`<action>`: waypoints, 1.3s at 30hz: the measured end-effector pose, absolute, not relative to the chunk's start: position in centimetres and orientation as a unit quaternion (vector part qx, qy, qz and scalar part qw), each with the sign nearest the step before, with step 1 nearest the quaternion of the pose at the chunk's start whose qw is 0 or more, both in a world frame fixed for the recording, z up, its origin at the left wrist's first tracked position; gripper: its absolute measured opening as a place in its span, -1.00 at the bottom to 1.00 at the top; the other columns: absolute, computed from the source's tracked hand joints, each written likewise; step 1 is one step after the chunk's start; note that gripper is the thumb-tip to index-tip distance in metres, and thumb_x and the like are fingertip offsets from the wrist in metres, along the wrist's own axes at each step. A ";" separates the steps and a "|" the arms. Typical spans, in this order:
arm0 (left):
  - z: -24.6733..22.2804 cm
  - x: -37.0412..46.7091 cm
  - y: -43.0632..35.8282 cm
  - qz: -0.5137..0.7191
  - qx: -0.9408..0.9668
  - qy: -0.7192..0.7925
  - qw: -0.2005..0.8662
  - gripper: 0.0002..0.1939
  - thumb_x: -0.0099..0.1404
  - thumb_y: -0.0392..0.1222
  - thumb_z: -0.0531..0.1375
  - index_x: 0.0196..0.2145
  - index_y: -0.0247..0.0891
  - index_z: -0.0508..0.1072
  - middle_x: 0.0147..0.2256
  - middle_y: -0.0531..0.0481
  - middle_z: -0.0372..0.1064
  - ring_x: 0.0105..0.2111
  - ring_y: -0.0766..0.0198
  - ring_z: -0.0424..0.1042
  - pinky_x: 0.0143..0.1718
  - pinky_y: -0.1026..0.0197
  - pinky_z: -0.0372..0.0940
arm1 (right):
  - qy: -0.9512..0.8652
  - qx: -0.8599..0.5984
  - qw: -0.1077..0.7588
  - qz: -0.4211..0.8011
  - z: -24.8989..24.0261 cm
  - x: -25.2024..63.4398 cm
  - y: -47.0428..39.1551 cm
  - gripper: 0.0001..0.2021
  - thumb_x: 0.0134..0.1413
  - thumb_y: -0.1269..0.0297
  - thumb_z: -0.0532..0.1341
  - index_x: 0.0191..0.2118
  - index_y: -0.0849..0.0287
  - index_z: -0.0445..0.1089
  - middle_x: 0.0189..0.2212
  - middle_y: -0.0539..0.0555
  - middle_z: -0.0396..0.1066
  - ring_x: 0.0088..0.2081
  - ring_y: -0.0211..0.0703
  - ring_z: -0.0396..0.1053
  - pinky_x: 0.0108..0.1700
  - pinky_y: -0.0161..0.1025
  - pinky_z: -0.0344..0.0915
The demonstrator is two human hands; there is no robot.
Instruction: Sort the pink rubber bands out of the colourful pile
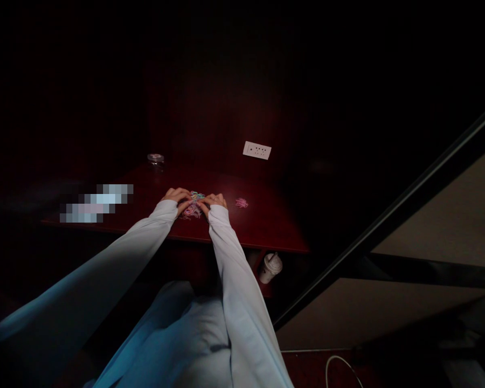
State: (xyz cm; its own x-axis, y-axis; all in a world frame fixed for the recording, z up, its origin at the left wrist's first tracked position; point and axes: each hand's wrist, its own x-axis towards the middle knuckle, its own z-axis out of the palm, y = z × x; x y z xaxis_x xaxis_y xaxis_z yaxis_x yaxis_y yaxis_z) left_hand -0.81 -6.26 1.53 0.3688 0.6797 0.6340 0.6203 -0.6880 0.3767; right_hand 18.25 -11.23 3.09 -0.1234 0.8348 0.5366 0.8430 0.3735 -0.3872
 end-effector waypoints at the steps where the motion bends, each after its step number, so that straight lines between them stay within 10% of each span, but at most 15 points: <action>1: 1.5 -0.8 -6.3 0.399 0.827 0.394 0.038 -0.86 0.34 -0.13 0.19 -0.24 -0.16 0.55 -0.06 -0.06 0.47 -0.13 0.08 0.30 -0.06 0.05 0.30 | -0.746 -0.561 0.358 0.000 3.1 18.3 -11.2 -0.72 0.31 0.01 0.17 -0.17 -0.03 0.61 -0.22 0.05 0.47 -0.09 -0.06 0.19 -0.03 -0.16 0.11; 39: 1.2 -0.4 -6.0 0.402 0.838 0.364 0.061 -0.86 0.33 -0.13 0.18 -0.26 -0.15 0.55 -0.07 -0.04 0.45 -0.11 0.12 0.34 0.01 0.07 0.28 | -0.712 -0.589 0.383 0.010 2.7 18.7 -10.8 -0.79 0.29 0.14 0.20 -0.25 0.05 0.57 -0.23 0.05 0.50 -0.07 -0.09 0.28 -0.01 -0.20 0.17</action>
State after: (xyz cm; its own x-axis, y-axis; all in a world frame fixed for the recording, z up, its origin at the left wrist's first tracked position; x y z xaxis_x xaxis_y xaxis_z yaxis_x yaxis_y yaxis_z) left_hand -0.44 -6.01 1.16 0.4113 0.6589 0.6298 0.5604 -0.7277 0.3954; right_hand 18.67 -10.76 2.67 -0.0130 0.8462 0.5327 0.8303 0.3060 -0.4658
